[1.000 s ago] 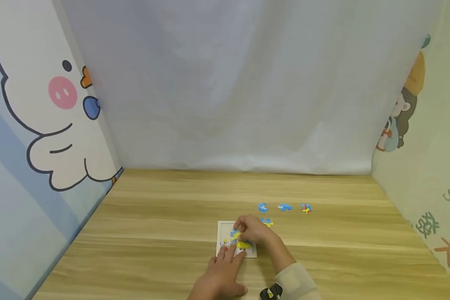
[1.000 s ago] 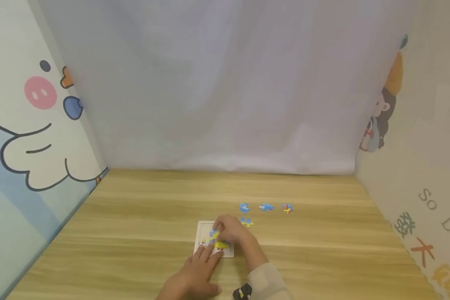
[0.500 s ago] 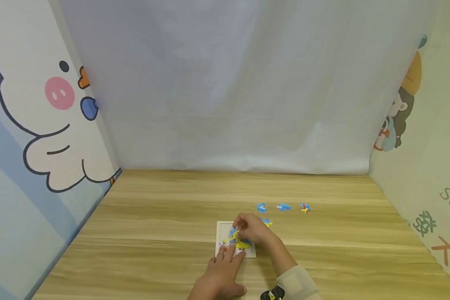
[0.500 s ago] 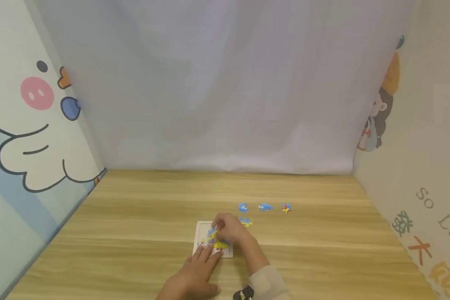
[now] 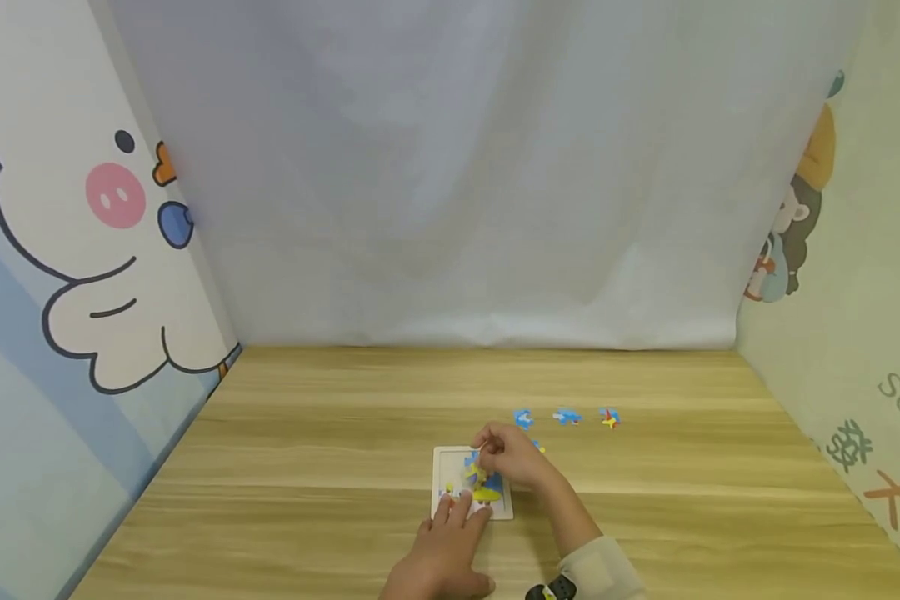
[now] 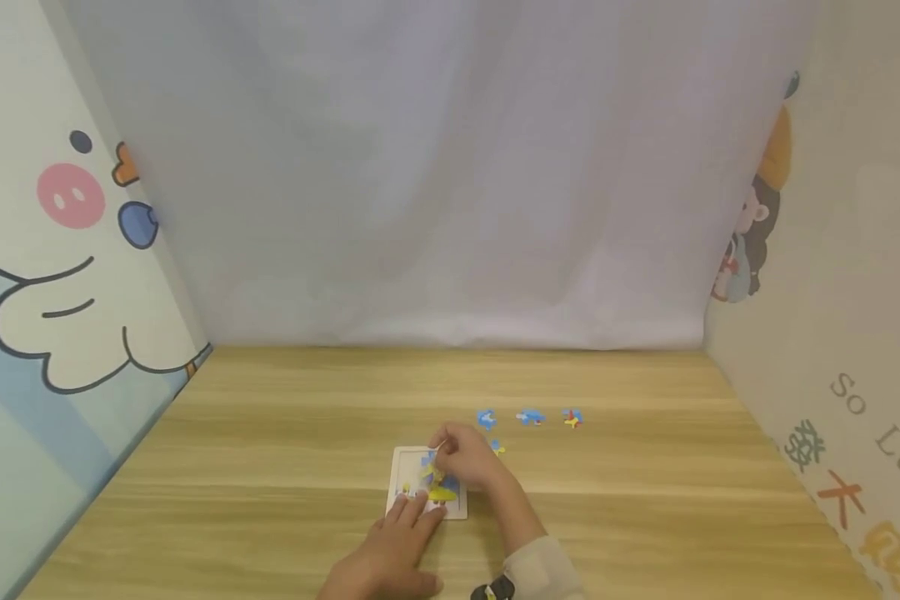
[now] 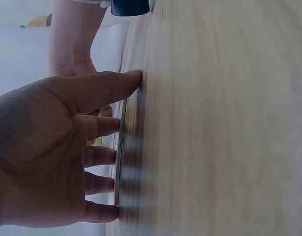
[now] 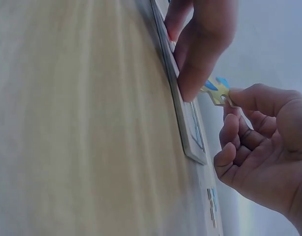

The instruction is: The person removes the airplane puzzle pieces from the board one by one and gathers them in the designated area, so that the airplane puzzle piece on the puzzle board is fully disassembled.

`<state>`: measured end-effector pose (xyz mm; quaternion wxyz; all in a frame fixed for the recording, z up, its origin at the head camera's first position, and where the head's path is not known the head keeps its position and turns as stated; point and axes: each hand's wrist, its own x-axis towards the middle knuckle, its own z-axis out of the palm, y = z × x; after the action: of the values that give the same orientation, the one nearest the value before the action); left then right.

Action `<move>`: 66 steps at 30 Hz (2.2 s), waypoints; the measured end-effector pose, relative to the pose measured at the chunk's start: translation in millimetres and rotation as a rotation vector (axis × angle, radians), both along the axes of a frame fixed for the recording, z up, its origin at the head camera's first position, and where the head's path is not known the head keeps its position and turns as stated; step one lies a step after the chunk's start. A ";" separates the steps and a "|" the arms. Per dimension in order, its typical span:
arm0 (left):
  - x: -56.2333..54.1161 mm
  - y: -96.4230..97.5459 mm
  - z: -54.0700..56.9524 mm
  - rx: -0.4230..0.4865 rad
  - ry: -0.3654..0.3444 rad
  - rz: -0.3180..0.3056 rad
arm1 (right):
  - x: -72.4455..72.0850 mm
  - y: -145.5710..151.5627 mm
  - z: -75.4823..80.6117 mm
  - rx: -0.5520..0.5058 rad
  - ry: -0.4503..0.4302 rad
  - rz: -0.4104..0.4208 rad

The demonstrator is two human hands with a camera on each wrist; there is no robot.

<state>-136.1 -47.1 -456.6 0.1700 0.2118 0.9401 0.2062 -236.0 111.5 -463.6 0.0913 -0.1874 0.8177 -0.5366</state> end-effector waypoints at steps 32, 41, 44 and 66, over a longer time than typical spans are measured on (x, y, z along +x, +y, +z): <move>0.1 -0.1 -2.5 -0.009 0.058 0.008 | 2.6 46.7 -0.1 -0.020 0.021 -0.109; 1.5 1.0 -1.5 -0.003 0.064 0.014 | 2.0 73.9 4.1 0.021 -0.002 -0.193; 1.7 0.6 -1.3 -0.004 0.073 0.015 | 1.0 82.1 4.8 0.045 0.004 -0.202; 0.7 -0.7 -1.9 0.001 0.068 0.005 | -9.5 131.1 0.3 0.051 -0.071 -0.346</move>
<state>-135.5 -47.8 -458.5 0.1373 0.2163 0.9458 0.1997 -245.5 242.6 -463.3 0.0312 -0.0224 0.8473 -0.5297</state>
